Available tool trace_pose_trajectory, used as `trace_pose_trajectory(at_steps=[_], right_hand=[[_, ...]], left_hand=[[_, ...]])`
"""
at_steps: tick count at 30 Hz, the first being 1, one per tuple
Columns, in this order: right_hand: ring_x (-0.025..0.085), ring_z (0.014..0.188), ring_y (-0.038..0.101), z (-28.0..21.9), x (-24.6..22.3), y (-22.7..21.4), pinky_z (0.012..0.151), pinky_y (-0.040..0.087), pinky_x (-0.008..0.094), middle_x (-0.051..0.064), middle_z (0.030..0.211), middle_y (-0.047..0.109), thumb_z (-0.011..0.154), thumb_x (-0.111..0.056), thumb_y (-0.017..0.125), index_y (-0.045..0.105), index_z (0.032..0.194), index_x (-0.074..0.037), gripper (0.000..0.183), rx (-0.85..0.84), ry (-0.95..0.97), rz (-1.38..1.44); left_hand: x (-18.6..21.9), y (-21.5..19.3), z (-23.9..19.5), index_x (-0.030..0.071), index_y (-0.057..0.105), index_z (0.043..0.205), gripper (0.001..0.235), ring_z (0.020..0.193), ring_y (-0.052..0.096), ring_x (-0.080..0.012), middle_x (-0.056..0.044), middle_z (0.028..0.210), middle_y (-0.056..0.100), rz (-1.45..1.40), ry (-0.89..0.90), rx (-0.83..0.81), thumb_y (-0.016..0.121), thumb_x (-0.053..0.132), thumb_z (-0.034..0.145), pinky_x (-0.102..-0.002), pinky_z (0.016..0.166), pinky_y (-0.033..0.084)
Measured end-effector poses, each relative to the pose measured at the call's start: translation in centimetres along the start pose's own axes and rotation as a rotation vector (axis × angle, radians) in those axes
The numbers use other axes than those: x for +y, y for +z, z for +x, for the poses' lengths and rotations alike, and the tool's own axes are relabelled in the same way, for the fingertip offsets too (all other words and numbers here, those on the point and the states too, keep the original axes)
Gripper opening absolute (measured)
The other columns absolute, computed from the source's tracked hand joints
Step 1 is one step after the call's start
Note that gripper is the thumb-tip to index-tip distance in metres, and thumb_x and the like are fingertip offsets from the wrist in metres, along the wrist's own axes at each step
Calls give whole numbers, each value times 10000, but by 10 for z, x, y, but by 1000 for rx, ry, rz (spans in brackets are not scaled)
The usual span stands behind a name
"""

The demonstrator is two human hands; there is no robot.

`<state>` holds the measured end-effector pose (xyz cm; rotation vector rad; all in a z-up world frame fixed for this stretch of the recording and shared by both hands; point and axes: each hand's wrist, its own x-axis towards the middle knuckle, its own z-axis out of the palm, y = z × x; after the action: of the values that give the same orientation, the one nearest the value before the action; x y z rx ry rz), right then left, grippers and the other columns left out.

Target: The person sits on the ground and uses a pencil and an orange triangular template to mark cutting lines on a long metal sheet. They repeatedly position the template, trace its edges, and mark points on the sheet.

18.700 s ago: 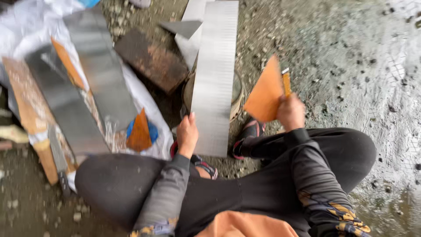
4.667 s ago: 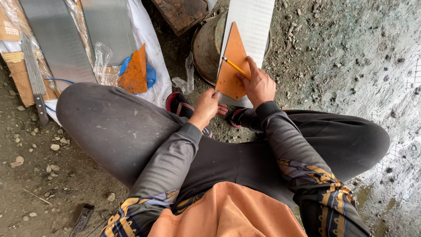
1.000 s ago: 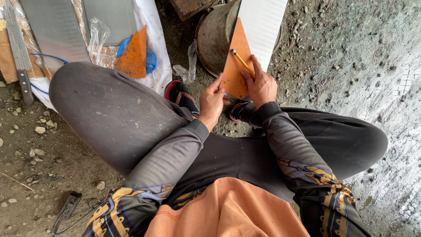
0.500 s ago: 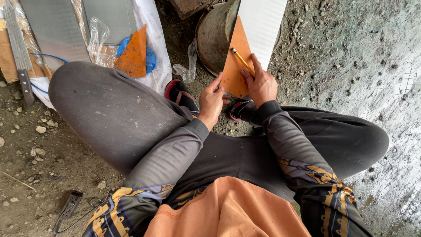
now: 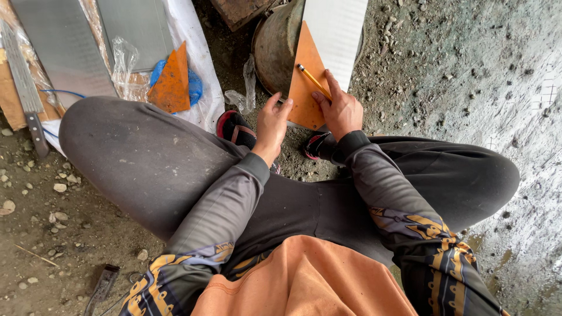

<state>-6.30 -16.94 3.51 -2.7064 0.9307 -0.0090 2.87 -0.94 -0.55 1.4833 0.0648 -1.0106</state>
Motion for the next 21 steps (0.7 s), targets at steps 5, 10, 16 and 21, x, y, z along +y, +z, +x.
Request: trace_pose_trajectory(at_steps=[5, 10, 16, 21], right_hand=[[302, 605, 694, -2, 0, 0, 593, 545, 433, 129, 746, 717, 1000, -504, 667, 522, 1523, -194, 625, 39, -30, 8], [319, 623, 690, -3, 0, 0, 560, 524, 446, 131, 787, 724, 1007, -485, 661, 520, 1515, -181, 608, 57, -47, 49], [348, 631, 686, -4, -5, -4, 548, 513, 464, 139, 800, 728, 994, -486, 657, 509, 1519, -196, 618, 33, -26, 67], [352, 636, 689, -3, -5, -5, 558, 520, 465, 139, 785, 718, 986, -494, 658, 496, 1527, -208, 633, 5, 4, 81]], left_hand=[[24, 5, 16, -71, 564, 1327, 550, 1026, 734, -238, -173, 1135, 719, 288, 110, -74, 683, 318, 956, -357, 889, 566], [33, 10, 31, -59, 681, 1024, 335, 792, 705, -195, -145, 927, 739, 220, 53, -141, 726, 258, 925, -361, 709, 570], [28, 14, 54, -39, 701, 978, 280, 654, 683, -157, -115, 816, 720, 31, 37, -177, 787, 214, 896, -333, 588, 578], [24, 12, 64, -47, 712, 963, 288, 644, 684, -161, -111, 803, 729, 33, 7, -189, 797, 215, 880, -337, 567, 572]])
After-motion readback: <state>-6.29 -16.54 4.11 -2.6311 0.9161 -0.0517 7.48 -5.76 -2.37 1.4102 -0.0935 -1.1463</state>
